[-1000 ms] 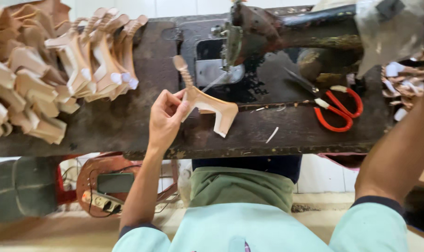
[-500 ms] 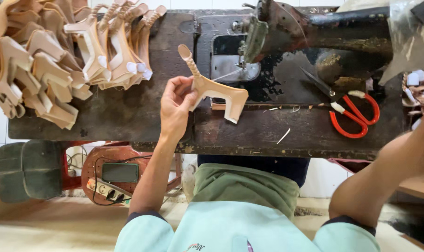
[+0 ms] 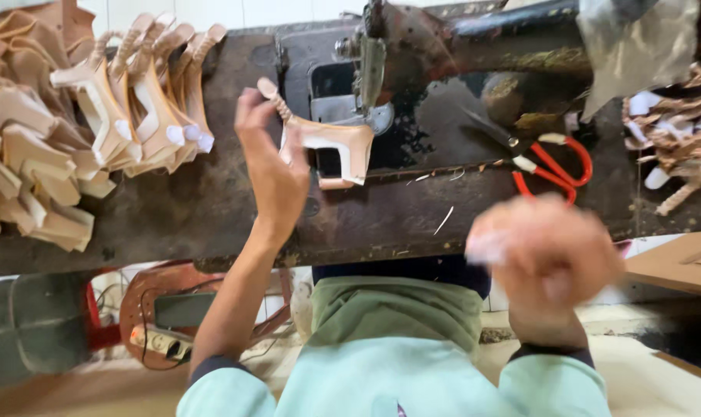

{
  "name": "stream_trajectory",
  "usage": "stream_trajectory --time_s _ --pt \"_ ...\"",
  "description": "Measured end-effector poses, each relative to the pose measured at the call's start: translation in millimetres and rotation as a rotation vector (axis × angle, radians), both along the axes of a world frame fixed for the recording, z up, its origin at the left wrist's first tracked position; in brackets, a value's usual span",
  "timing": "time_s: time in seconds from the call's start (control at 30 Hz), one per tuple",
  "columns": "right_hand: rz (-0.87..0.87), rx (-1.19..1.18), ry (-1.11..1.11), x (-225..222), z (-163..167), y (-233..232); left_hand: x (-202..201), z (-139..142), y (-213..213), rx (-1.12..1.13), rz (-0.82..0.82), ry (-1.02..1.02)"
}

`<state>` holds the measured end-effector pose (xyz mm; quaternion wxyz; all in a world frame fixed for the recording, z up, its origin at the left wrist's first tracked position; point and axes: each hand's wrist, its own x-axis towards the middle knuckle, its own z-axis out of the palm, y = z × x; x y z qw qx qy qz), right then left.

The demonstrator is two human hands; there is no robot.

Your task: The person sews fabric onto wooden hanger parts using a sewing machine, then sits on the floor to cut and thread a spool of thread with scissors, and returns to the machine to continue sewing.

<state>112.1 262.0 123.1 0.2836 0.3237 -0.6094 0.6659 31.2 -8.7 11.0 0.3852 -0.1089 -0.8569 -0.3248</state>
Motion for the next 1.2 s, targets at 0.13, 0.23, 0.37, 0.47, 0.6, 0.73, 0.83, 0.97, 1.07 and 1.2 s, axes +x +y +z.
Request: stream_trajectory --time_s 0.13,0.23,0.37,0.47,0.6,0.73,0.83,0.97,1.07,1.2 --pt "-0.214 0.223 -0.423 -26.6 -40.1 21.4 -11.9 3.1 22.3 -0.171 -0.317 -0.228" --pt "-0.141 0.238 -0.640 -55.0 -51.3 8.6 -26.2 -3.1 25.6 -0.287 -0.387 -0.227" --pt "-0.068 0.464 -0.510 -100.9 -66.8 -5.5 -32.8 -10.4 17.4 -0.275 -0.467 -0.181" --pt "-0.083 0.649 -0.515 -127.2 -87.4 -7.0 -28.0 -11.5 11.9 -0.222 -0.487 -0.095" --pt "0.033 0.641 -0.779 -155.6 -107.7 -17.0 -22.8 -10.9 9.6 -0.244 -0.442 -0.115" --pt "0.072 0.757 -0.930 -175.9 -113.1 -30.9 -22.0 -14.4 8.5 -0.257 -0.435 -0.123" --pt "0.061 0.719 -0.945 -181.8 -116.2 -39.1 -21.7 -19.1 6.7 -0.268 -0.433 -0.116" --pt "0.073 0.676 -0.844 -182.2 -121.9 -43.7 -21.8 -23.7 3.5 -0.295 -0.414 -0.076" --pt "0.061 0.711 -0.874 -183.3 -123.8 -43.9 -22.4 -25.1 2.0 -0.309 -0.416 -0.057" --pt "0.031 0.758 -0.932 -183.3 -123.5 -44.1 -22.4 -27.1 2.0 -0.307 -0.430 -0.096"
